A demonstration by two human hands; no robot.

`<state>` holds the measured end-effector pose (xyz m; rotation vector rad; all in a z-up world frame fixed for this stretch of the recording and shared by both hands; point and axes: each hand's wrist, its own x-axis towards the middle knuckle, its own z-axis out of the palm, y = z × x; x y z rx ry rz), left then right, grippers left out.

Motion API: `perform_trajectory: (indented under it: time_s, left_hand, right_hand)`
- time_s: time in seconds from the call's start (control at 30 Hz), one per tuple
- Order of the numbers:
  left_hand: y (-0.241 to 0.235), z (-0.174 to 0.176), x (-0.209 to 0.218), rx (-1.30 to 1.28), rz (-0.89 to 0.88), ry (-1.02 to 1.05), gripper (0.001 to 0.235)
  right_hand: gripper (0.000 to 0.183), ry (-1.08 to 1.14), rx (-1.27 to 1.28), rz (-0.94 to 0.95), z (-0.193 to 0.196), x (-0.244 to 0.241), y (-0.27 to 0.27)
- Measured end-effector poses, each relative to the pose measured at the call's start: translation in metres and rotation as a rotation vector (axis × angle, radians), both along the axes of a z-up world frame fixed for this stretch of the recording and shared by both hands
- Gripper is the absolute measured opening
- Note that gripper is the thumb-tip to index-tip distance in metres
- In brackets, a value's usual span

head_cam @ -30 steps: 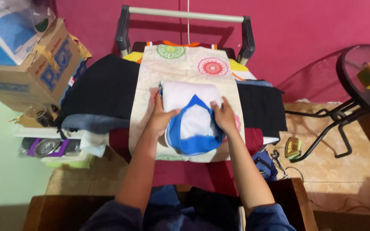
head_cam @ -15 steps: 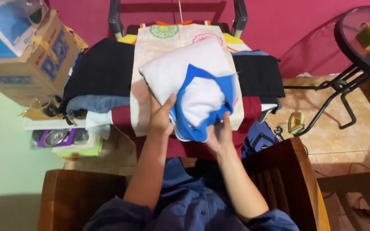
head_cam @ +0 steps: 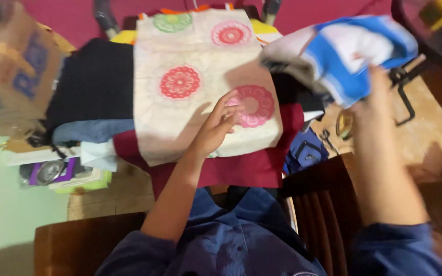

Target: Folding various items of clothing and laundry on a chair.

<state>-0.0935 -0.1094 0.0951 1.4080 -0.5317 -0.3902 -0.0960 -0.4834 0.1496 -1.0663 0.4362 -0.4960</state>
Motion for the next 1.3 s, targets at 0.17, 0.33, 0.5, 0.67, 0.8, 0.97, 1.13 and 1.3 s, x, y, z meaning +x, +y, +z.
perform_trajectory:
  time_s: [0.17,0.33,0.5,0.67,0.8,0.97,1.13,1.3]
  left_hand:
    - [-0.036,0.005,0.005,0.479,0.028,-0.401,0.049]
    - [-0.076,-0.027,0.025,0.615,0.168,-0.716,0.047]
    - [-0.093,-0.060,0.045,0.929,0.287,-0.886,0.061]
    - [-0.089,-0.075,0.046,0.977,0.416,-1.040,0.065]
    - [-0.090,-0.070,0.046,1.046,0.351,-0.992,0.068]
    - [-0.093,-0.063,0.045,1.074,0.330,-0.980,0.068]
    - [-0.089,-0.082,0.050,0.857,0.415,-1.019,0.062]
    - [-0.048,-0.080,0.053,0.579,0.373,-0.937,0.042]
  right_hand:
    - [0.043,0.039,-0.069,-0.138,-0.008,-0.039,-0.114]
    - [0.036,0.321,0.000,-0.394,-0.100,-0.108,-0.211]
    - [0.039,0.512,0.105,-0.404,-0.247,-0.115,-0.260]
    - [0.043,0.761,0.247,-0.376,-0.352,-0.105,-0.251]
    - [0.029,0.590,0.313,-0.168,-0.333,-0.080,-0.219]
    - [0.042,0.711,0.433,-0.163,-0.400,-0.102,-0.275]
    - [0.037,0.458,0.316,-0.005,-0.350,-0.142,-0.246]
    - [0.024,0.411,0.215,0.124,-0.229,-0.127,-0.188]
